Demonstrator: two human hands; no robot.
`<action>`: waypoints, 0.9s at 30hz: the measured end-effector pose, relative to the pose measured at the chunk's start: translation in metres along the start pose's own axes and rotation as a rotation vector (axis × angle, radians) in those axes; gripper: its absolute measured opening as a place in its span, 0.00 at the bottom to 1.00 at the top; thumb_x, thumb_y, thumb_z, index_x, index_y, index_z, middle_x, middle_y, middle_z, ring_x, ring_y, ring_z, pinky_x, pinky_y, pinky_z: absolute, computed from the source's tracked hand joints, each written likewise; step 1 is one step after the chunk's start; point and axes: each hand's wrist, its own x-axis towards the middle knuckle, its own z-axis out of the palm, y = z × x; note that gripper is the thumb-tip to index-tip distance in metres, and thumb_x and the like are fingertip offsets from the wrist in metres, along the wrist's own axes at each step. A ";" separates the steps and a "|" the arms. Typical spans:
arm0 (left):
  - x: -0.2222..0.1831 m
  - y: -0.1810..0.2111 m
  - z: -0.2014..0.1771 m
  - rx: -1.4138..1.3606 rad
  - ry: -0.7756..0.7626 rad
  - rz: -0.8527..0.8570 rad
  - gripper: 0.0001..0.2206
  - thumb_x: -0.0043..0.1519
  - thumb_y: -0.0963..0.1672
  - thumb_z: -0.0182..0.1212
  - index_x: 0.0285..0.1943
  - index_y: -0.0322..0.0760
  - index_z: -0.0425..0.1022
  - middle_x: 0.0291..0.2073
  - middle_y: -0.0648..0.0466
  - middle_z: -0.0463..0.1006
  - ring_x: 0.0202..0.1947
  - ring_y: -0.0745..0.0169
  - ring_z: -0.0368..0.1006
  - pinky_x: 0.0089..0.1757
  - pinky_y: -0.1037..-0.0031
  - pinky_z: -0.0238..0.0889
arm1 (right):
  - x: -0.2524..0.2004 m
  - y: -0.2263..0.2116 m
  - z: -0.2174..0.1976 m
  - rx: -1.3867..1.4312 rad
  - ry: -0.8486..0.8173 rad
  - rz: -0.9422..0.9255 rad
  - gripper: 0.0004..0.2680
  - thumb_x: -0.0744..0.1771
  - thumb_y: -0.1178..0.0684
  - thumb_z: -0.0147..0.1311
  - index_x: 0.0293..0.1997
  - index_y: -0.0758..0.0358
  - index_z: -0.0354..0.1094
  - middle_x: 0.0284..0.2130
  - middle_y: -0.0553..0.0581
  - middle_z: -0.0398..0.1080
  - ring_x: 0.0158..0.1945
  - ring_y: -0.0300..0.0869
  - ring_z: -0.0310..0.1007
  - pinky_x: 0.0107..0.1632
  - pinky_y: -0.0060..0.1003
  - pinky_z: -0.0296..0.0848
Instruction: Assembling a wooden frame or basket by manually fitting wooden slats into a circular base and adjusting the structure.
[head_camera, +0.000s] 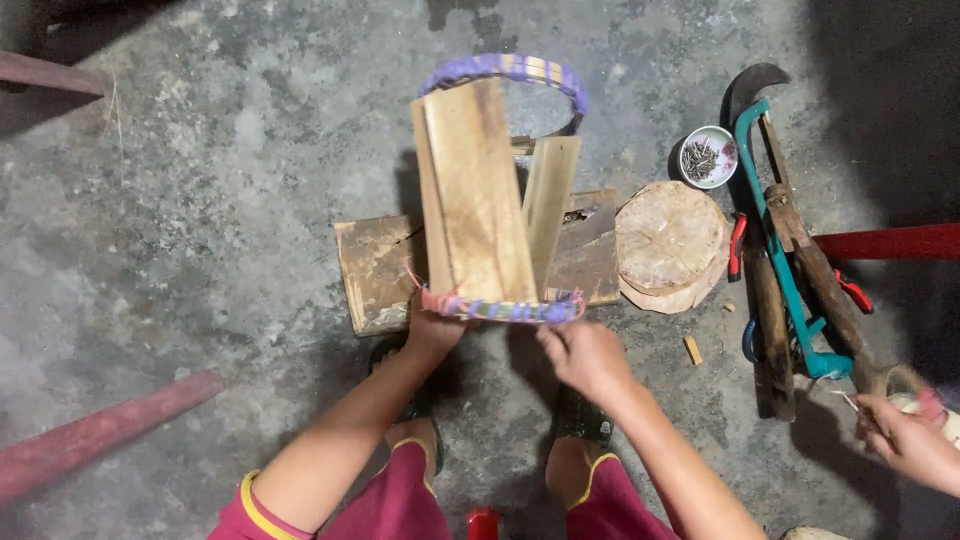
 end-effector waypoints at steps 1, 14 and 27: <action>-0.011 -0.030 0.014 0.278 0.158 0.227 0.20 0.47 0.46 0.75 0.41 0.26 0.77 0.28 0.49 0.76 0.29 0.55 0.73 0.42 0.59 0.67 | -0.006 -0.009 0.004 -0.026 0.133 -0.195 0.13 0.66 0.41 0.54 0.30 0.59 0.78 0.22 0.63 0.76 0.33 0.59 0.80 0.36 0.51 0.77; -0.008 -0.058 -0.009 0.700 0.078 0.931 0.02 0.53 0.38 0.65 0.31 0.38 0.81 0.23 0.49 0.73 0.25 0.41 0.69 0.28 0.50 0.67 | 0.053 -0.031 0.065 -0.663 0.987 -0.518 0.05 0.62 0.57 0.55 0.33 0.51 0.77 0.21 0.50 0.67 0.29 0.50 0.72 0.38 0.62 0.64; 0.072 0.104 -0.078 -0.023 -0.487 -0.695 0.11 0.42 0.46 0.80 0.30 0.43 0.85 0.22 0.54 0.83 0.34 0.58 0.84 0.36 0.73 0.74 | 0.064 -0.047 0.062 -0.433 0.593 -0.322 0.07 0.65 0.46 0.49 0.38 0.42 0.77 0.28 0.42 0.71 0.37 0.42 0.74 0.43 0.50 0.68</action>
